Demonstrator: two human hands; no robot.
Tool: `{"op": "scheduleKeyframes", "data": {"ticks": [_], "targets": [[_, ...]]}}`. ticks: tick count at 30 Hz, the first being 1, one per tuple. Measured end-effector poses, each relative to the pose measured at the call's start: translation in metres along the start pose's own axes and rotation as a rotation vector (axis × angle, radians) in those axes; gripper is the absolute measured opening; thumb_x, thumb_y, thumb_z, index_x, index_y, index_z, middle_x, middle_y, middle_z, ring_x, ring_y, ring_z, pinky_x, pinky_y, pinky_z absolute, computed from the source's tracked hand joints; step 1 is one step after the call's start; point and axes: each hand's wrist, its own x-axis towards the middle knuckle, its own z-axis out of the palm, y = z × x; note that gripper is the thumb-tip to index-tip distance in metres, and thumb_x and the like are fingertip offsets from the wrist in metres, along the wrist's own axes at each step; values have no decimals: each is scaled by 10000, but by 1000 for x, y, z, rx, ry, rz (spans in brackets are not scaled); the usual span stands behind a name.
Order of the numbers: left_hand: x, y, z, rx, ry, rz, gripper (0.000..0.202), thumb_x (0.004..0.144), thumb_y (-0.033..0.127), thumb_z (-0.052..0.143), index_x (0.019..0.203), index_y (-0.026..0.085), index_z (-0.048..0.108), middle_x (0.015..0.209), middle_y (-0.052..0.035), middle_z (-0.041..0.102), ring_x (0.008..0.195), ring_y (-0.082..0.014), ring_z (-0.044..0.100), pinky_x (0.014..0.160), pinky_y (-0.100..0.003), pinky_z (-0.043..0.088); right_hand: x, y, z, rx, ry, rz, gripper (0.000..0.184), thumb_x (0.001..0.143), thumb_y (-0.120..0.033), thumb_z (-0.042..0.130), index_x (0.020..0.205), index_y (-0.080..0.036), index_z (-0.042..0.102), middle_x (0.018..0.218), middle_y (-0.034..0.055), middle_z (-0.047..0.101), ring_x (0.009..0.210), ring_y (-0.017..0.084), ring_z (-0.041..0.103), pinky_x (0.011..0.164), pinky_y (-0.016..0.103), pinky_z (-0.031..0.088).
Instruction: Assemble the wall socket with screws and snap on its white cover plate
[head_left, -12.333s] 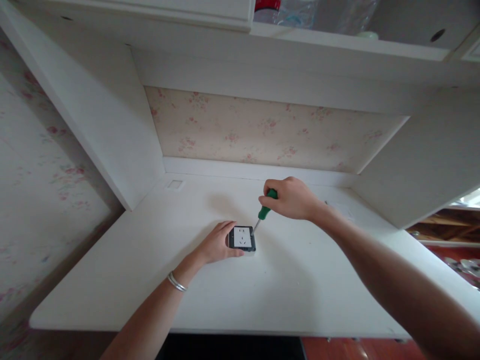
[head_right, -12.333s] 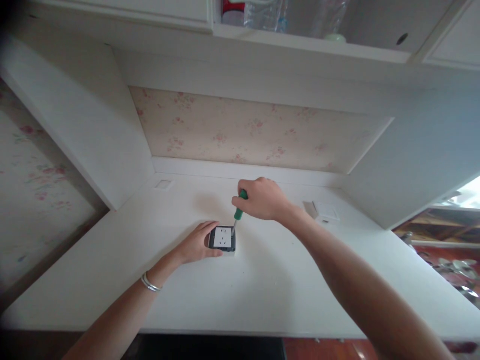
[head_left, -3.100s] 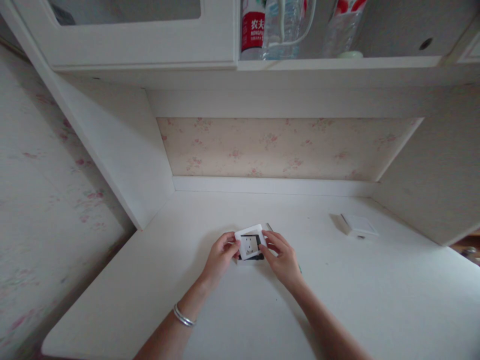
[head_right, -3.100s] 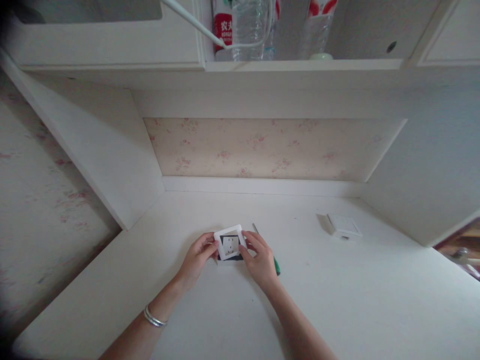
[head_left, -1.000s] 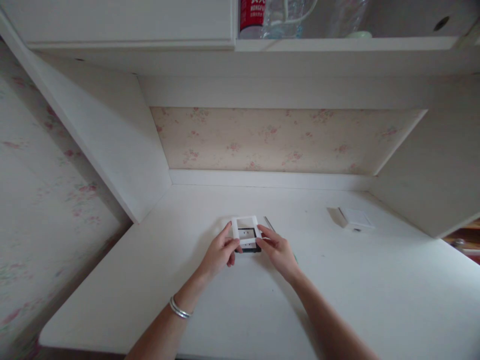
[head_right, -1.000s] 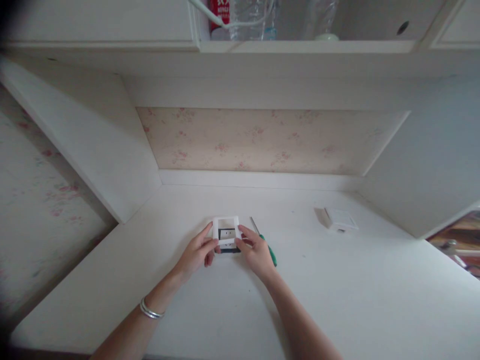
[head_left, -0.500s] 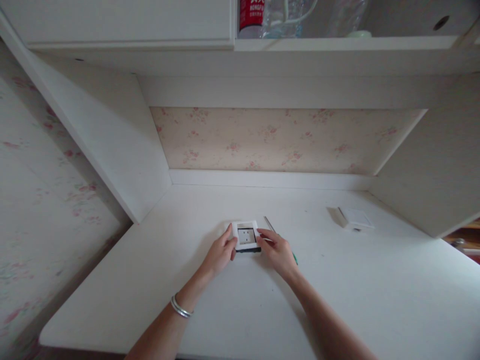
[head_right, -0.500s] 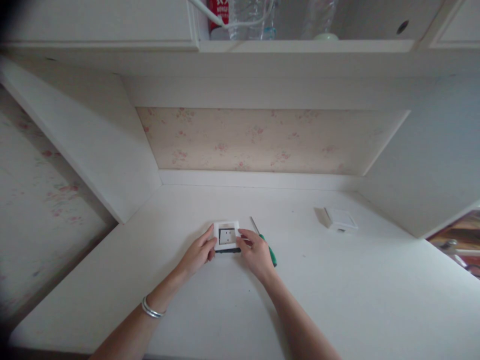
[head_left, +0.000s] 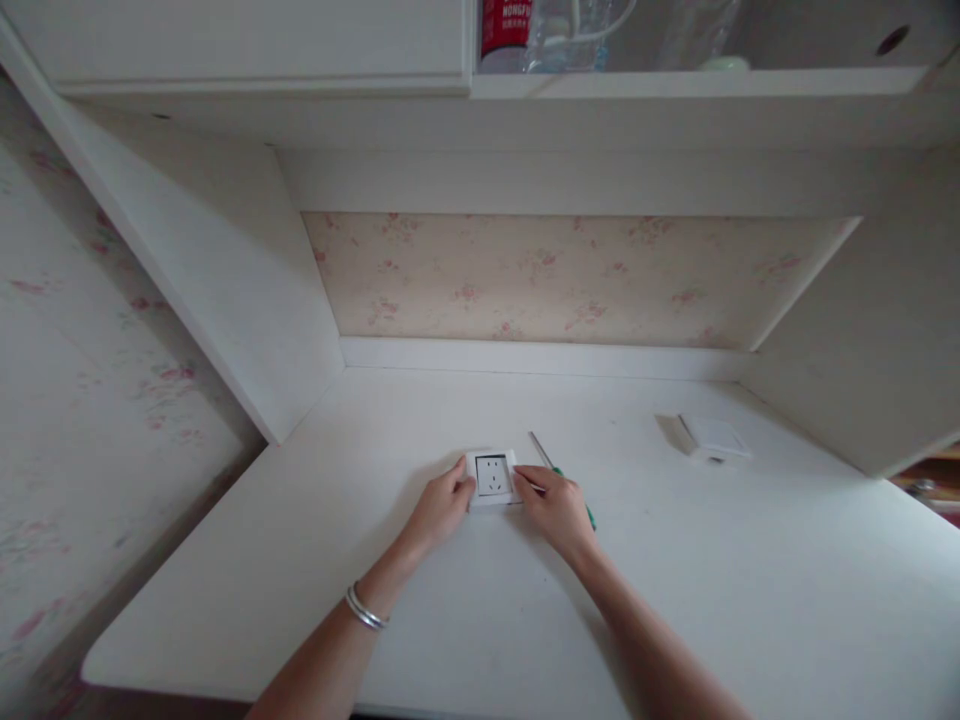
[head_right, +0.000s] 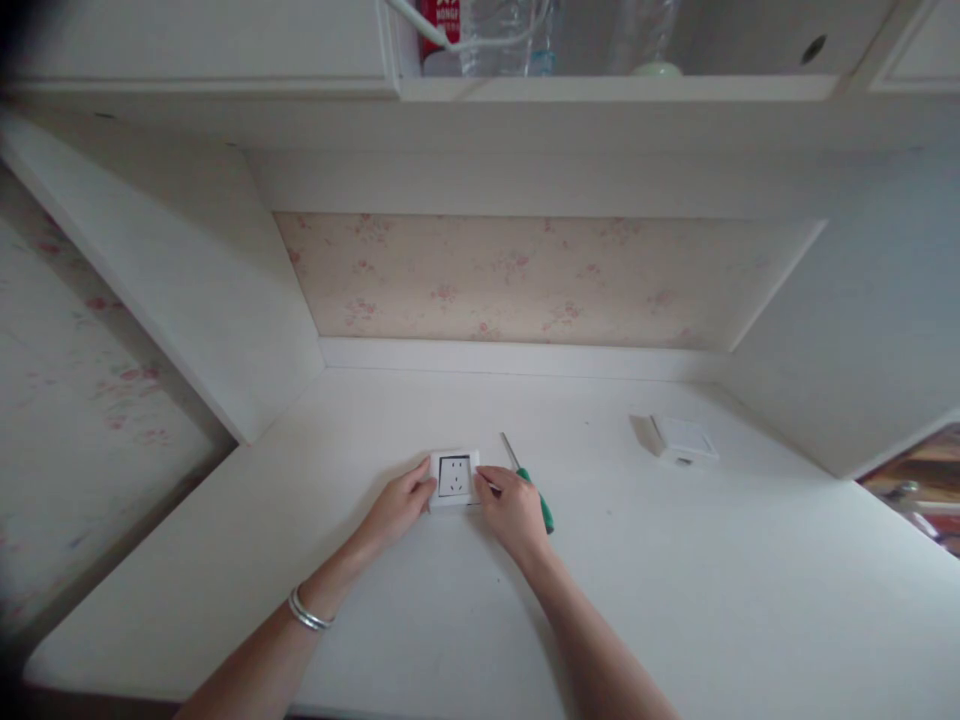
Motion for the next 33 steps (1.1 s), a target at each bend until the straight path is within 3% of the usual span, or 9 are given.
{"op": "scheduleKeyframes", "data": {"ticks": [6, 12, 20, 26, 30, 33], "targets": [[2, -5, 1, 9, -10, 6, 579, 872, 416, 411, 1368, 117, 415, 756, -25, 655, 639, -163, 573, 593, -242, 403, 0, -3, -2, -30, 9, -30, 240, 858, -301, 488, 886, -236, 716, 968, 15, 705, 904, 182, 643, 844, 303, 487], [4, -7, 2, 27, 15, -4, 606, 864, 447, 418, 1367, 108, 416, 715, -16, 641, 625, -167, 566, 595, -244, 409, 0, -1, 0, -21, 15, -32, 238, 855, -314, 501, 913, -222, 712, 1001, 34, 694, 934, 183, 636, 866, 315, 494], [4, -4, 2, -7, 33, -22, 627, 862, 447, 443, 1390, 117, 376, 691, -8, 629, 572, -152, 532, 580, -246, 401, -1, 5, 6, 97, -57, 14, 312, 832, -394, 552, 1053, -221, 687, 1217, 67, 602, 1057, 217, 593, 868, 361, 526], [4, -5, 2, 8, 18, -21, 612, 867, 452, 433, 1383, 126, 390, 753, -19, 653, 617, -158, 558, 608, -255, 414, -1, 4, 1, 184, -167, 38, 488, 778, -473, 614, 1175, -189, 623, 1353, 130, 477, 1066, 252, 587, 854, 378, 524], [5, -5, -1, -7, 24, -25, 609, 855, 439, 473, 1379, 139, 398, 784, -17, 643, 667, -159, 575, 635, -254, 424, -1, 3, -4, 109, -285, -42, 690, 693, -451, 705, 1303, -198, 506, 1432, 153, 359, 1164, 279, 513, 880, 393, 500], [5, -2, -10, -33, 58, 6, 654, 828, 459, 542, 1389, 166, 379, 806, -12, 611, 664, -141, 555, 630, -247, 431, -1, 7, -3, 129, -297, -33, 736, 694, -427, 708, 1345, -200, 451, 1450, 150, 323, 1190, 271, 489, 884, 381, 498]]}}
